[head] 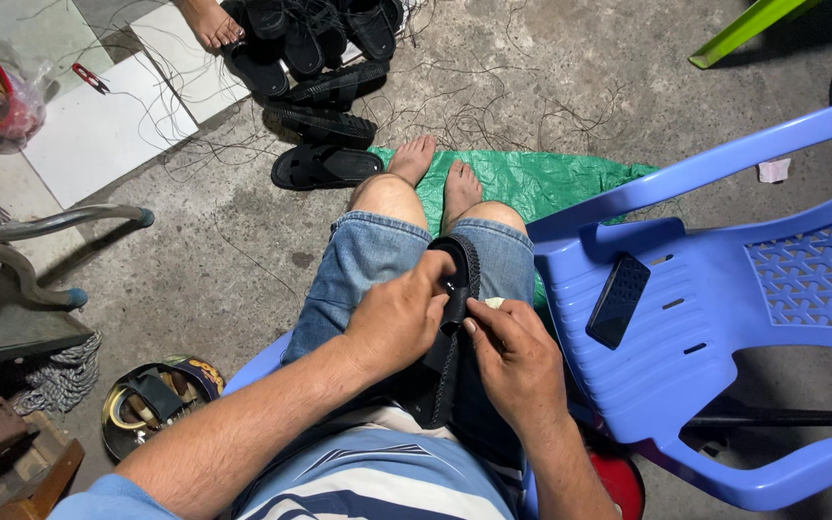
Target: The person sits on a plastic chair and hand-sews a black sandal using a needle and thread. They repeatedly push the needle through the sandal strap and pull the thread to secure the stitching.
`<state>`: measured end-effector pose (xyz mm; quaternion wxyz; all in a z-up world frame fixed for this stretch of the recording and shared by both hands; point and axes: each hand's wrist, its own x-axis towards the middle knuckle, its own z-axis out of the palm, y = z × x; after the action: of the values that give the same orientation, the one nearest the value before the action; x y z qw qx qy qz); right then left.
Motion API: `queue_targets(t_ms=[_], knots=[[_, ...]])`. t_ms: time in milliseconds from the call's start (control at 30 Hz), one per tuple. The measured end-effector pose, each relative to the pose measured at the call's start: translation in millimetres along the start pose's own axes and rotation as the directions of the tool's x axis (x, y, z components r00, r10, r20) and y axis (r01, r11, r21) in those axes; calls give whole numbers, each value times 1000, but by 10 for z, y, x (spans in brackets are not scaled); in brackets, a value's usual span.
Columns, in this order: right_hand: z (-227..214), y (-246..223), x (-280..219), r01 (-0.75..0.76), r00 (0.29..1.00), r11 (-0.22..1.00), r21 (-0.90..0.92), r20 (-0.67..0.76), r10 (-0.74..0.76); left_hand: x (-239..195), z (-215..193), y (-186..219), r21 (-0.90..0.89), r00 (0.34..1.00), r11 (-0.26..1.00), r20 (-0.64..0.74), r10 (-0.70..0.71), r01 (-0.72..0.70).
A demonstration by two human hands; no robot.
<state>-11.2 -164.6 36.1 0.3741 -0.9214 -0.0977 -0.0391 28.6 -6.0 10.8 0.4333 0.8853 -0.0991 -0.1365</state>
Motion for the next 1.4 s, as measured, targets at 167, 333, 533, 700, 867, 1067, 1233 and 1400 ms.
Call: queue_targets(t_ms=[167,333,533,700,867,1067,1233,1400], knots=[[-2,-1,-16,-13,1000,1000,-28,17,14,-67,-151,112,271,956,917,58,287,-292],[-107,81,-62,-21,973,972,-232,219,73,-3,-348,186,336,960,914,236,152,-228],[-760,15,107,-210,789,816,-538,400,466,78,-504,126,296,931,940,360,55,-170],[-812,71,63,-121,918,902,-415,299,260,18,-544,56,36,960,984,227,163,-175],[-799,-45,123,-14,929,988,-152,364,69,-78,-397,245,83,951,951,104,290,-299],[-831,-46,167,49,902,998,-32,430,-31,-123,-165,226,28,964,964,-31,264,-263],[-463,108,226,-227,911,959,170,384,148,-108,-211,158,-191,997,978,-6,82,-82],[27,279,142,-337,922,635,695,109,370,-154,-188,84,-257,995,966,-96,-7,-18]])
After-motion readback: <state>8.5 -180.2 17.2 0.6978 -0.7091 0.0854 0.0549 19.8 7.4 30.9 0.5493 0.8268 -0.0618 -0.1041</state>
